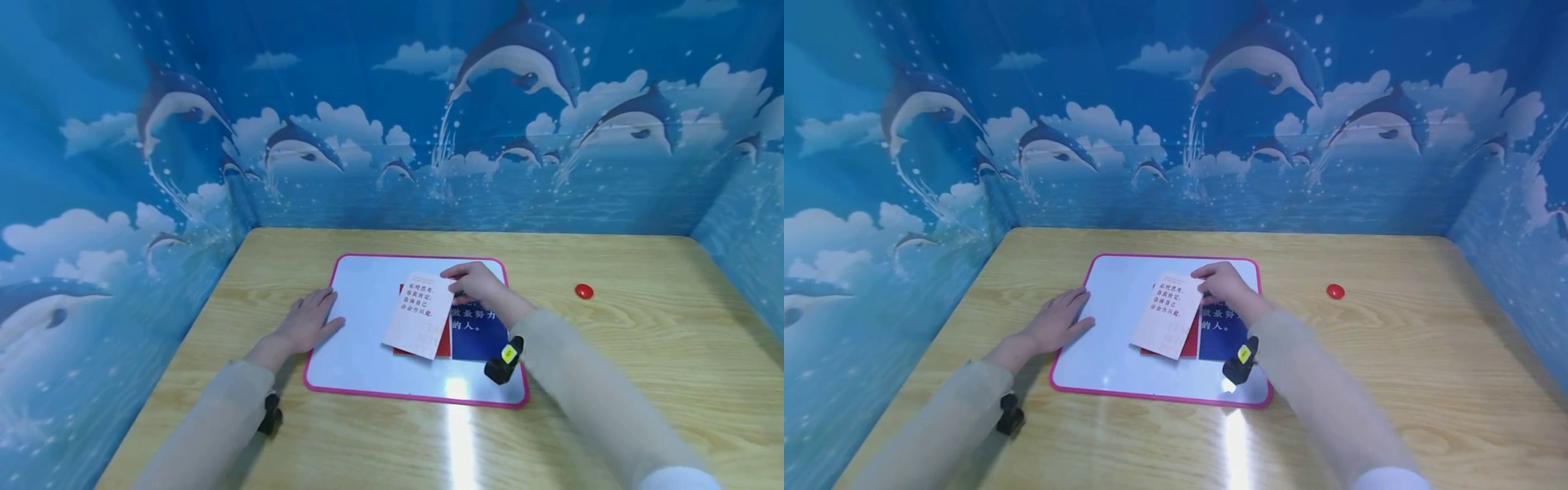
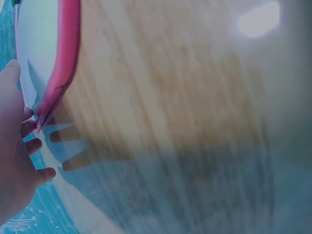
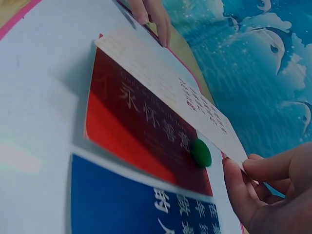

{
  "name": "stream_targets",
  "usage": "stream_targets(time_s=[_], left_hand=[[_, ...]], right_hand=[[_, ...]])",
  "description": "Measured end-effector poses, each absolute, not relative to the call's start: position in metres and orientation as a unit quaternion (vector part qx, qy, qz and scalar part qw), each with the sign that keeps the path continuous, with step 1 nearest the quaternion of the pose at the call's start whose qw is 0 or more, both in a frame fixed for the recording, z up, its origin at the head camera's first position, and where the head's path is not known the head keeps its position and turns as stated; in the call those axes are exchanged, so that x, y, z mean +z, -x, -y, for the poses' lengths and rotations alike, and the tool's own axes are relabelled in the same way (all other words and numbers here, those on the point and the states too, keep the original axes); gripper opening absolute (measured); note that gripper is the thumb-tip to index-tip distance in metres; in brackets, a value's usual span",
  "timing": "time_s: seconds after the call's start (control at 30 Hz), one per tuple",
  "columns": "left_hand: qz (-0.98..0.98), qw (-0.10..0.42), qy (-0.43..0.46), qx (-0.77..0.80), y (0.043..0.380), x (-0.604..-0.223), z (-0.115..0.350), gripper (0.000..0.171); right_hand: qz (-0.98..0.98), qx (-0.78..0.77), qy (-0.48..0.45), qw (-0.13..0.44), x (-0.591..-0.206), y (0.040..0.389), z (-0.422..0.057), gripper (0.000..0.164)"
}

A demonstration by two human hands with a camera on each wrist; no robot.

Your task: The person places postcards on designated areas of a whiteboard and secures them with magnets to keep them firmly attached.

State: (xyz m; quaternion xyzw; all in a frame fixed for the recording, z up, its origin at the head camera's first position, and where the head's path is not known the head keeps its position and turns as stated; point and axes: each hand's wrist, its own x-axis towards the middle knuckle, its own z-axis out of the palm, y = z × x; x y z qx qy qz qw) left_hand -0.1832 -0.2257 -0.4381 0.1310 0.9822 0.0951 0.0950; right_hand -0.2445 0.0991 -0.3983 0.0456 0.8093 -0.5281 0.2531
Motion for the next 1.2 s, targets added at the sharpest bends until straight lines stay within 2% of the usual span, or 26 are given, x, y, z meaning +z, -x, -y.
stream_targets(time_s=[0.53,1.03,1.2], left_hand=[[-0.982,0.104,-0.121,0.098,0.186,-0.442,0.227,0.067],[-0.982,0.103,-0.121,0.103,0.186,-0.442,0.227,0.068],[-0.982,0.094,-0.127,0.102,0.186,-0.442,0.227,0.067]], right_hand=[[-0.809,-0.525,-0.048,0.262,-0.403,0.244,-0.045,0.036],[-0.792,-0.551,-0.055,0.257,-0.402,0.243,-0.024,0.034],[-0.774,-0.576,-0.061,0.256,-0.403,0.245,-0.024,0.038]])
